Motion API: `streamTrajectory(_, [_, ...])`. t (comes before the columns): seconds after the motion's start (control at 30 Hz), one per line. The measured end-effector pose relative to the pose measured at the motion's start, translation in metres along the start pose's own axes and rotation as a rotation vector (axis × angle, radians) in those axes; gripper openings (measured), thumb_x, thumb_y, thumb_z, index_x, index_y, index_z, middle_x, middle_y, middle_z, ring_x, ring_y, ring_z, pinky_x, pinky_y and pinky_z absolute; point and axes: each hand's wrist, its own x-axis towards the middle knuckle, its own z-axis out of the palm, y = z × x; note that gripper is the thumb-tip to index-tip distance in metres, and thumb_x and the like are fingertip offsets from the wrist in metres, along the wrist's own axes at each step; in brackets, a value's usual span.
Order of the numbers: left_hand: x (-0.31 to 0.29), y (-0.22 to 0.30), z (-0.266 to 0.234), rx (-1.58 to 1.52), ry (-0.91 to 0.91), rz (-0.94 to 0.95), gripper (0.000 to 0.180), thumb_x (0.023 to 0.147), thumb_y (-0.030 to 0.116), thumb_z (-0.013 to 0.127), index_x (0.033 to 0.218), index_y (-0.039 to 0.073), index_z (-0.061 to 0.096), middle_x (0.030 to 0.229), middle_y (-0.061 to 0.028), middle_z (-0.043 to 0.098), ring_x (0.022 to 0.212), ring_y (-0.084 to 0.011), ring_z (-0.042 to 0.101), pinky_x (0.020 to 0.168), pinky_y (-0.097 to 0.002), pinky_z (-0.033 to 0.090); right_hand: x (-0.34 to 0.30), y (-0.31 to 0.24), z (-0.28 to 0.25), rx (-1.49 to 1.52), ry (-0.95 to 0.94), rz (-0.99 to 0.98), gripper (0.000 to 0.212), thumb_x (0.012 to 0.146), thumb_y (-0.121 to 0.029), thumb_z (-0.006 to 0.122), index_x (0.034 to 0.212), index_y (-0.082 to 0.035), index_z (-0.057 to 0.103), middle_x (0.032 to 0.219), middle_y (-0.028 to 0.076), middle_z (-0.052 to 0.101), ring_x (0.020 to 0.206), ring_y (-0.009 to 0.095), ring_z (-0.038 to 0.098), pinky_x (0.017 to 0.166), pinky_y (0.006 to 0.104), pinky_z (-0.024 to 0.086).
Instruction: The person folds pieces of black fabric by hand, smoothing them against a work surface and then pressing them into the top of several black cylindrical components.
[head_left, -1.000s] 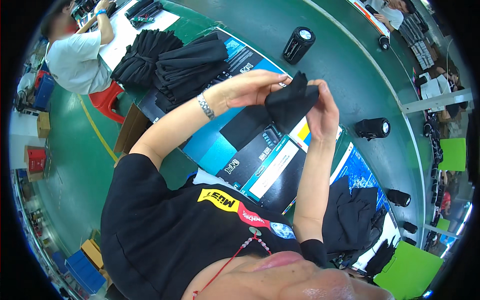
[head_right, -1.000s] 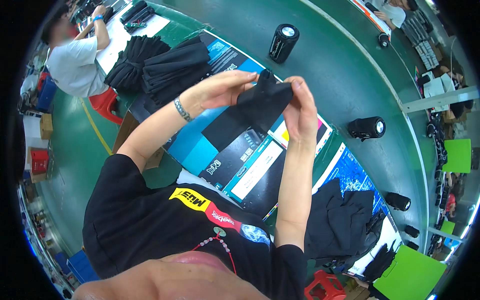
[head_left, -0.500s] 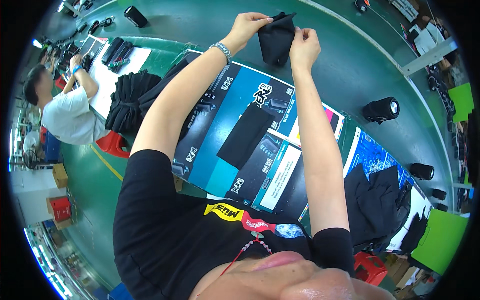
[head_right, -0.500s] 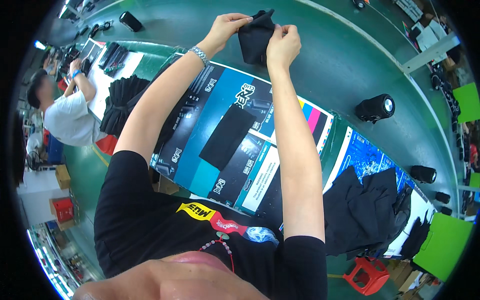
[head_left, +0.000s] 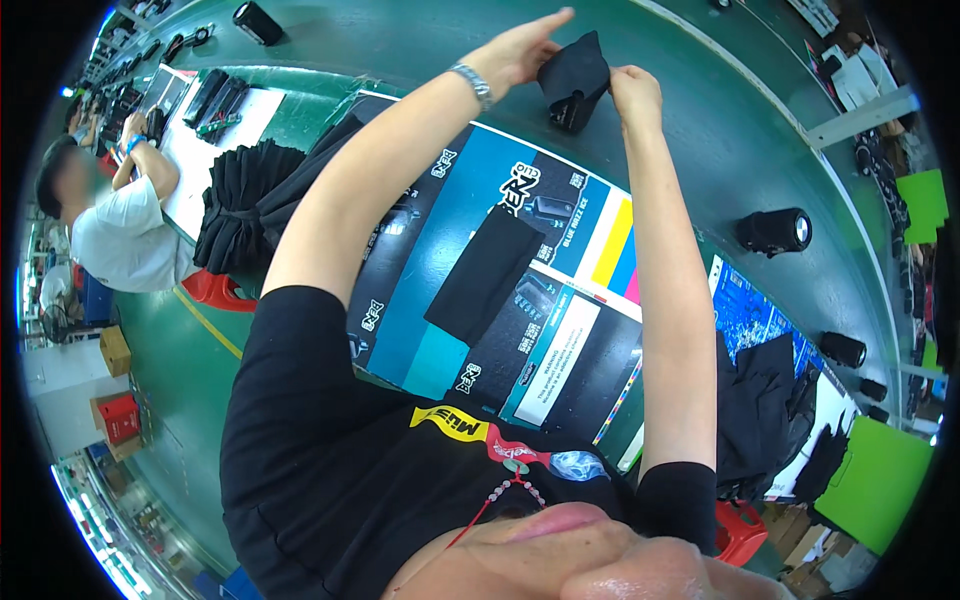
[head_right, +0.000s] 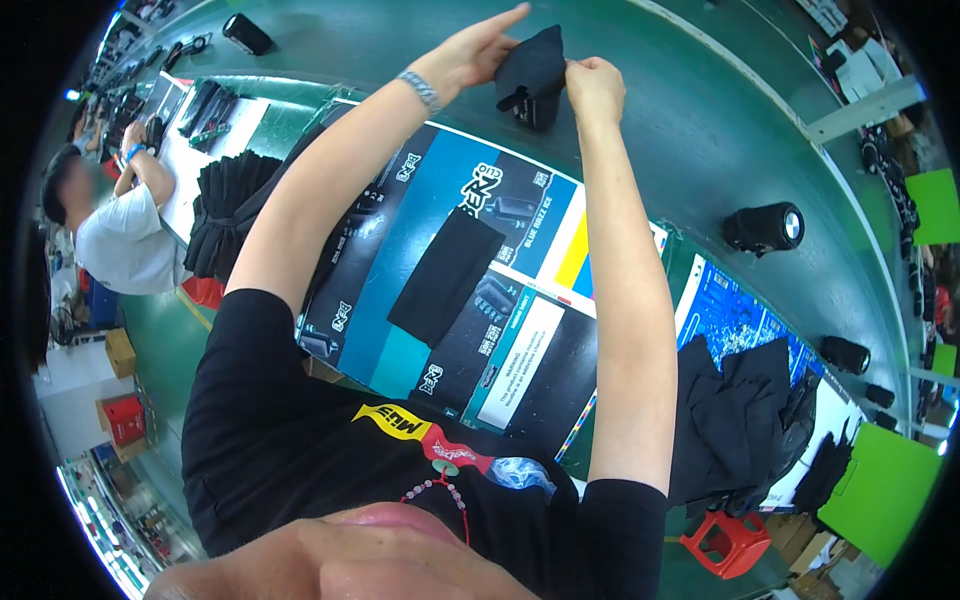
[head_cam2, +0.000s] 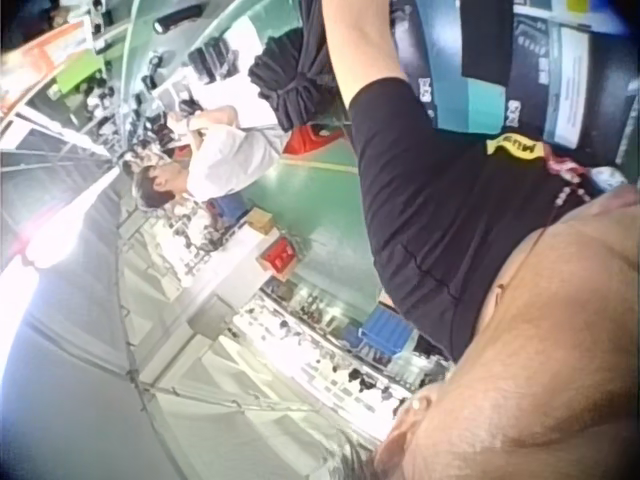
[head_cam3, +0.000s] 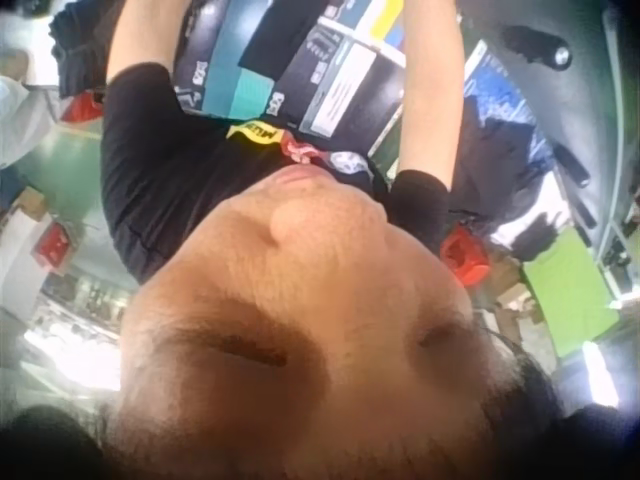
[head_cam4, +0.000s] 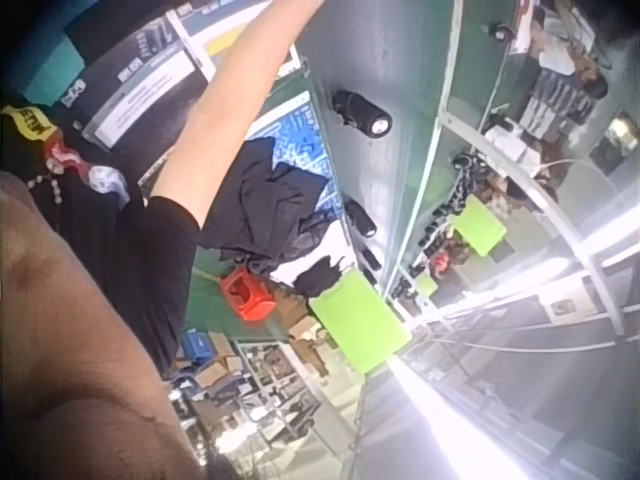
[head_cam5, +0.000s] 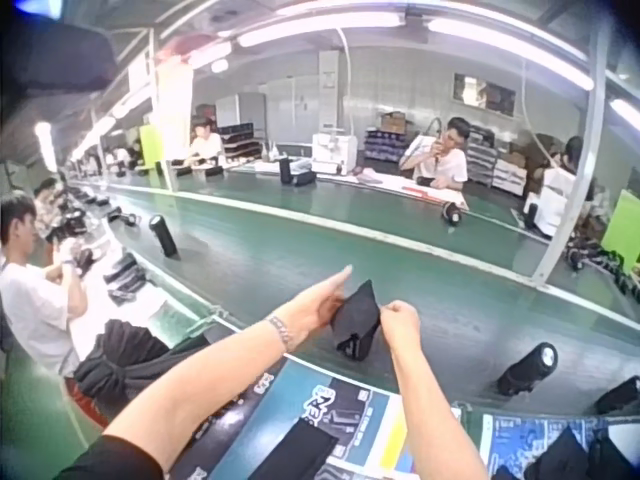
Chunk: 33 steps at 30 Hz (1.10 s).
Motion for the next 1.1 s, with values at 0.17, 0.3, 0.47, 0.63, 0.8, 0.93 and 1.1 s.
streamTrajectory(0.17, [0.007,-0.018,0.046,0.057,-0.045,0.115,0.021,0.088,0.027,0.063,0.09,0.006,0.063,0.079,-0.0045,0.067,0.06,-0.013,0.064,0.056,-0.0265,0.053,0.014,0.02,-0.016,-0.024,-0.025,-0.006,0.029,0.08,-0.028,0.063,0.084,0.0,0.069,0.08,0.012,0.066,0.077,0.022,0.062,0.071,0.0326,0.046])
streamTrajectory(0.3, [0.008,-0.026,0.044,0.058,0.019,0.122,0.02,0.088,0.024,0.062,0.089,0.005,0.064,0.08,-0.005,0.067,0.065,-0.0124,0.065,0.06,-0.0274,0.053,-0.008,0.02,-0.015,0.274,0.035,0.087,0.028,0.085,-0.023,0.062,0.08,0.003,0.068,0.069,0.009,0.063,0.068,0.016,0.056,0.064,0.0307,0.043])
streamTrajectory(0.47, [0.007,-0.047,0.04,0.003,0.029,0.131,0.024,0.093,0.02,0.048,0.093,0.004,0.065,0.088,-0.0068,0.069,0.074,-0.0135,0.066,0.071,-0.0294,0.054,-0.007,0.034,-0.015,0.265,0.003,-0.026,0.029,0.085,-0.022,0.06,0.082,0.006,0.067,0.075,0.016,0.066,0.07,0.025,0.06,0.071,0.0356,0.045])
streamTrajectory(0.63, [0.023,-0.075,0.028,0.208,0.038,0.234,0.019,0.088,0.018,0.057,0.088,0.001,0.067,0.085,-0.0094,0.068,0.073,-0.0167,0.064,0.068,-0.0286,0.052,-0.01,0.07,-0.011,-0.077,-0.007,0.044,0.024,0.08,-0.018,0.056,0.081,0.002,0.069,0.081,0.021,0.068,0.08,0.033,0.065,0.076,0.039,0.048])
streamTrajectory(0.8, [0.053,-0.106,0.015,0.445,-0.023,0.799,0.036,0.092,0.032,0.053,0.095,-0.002,0.066,0.092,-0.0194,0.068,0.082,-0.0279,0.066,0.078,-0.0337,0.054,-0.019,0.08,-0.018,-0.184,0.021,-0.057,0.023,0.078,-0.024,0.058,0.077,-0.006,0.072,0.086,0.015,0.07,0.083,0.035,0.066,0.077,0.0401,0.05])
streamTrajectory(0.93, [0.077,-0.098,0.007,0.967,0.319,0.851,0.02,0.083,0.018,0.058,0.079,0.002,0.069,0.081,-0.0215,0.066,0.073,-0.0249,0.067,0.065,-0.0343,0.05,-0.013,0.068,-0.019,-0.302,0.049,0.081,0.024,0.077,-0.03,0.061,0.085,-0.012,0.074,0.095,0.012,0.071,0.091,0.031,0.066,0.081,0.04,0.051])
streamTrajectory(1.1, [0.06,-0.083,0.046,-0.171,0.158,0.701,0.032,0.091,0.032,0.06,0.093,0.001,0.067,0.091,-0.0038,0.068,0.084,-0.0154,0.063,0.073,-0.0296,0.049,-0.009,0.073,-0.031,-0.331,0.026,0.174,0.031,0.074,-0.029,0.06,0.096,-0.012,0.073,0.102,0.014,0.069,0.099,0.032,0.064,0.086,0.0392,0.049])
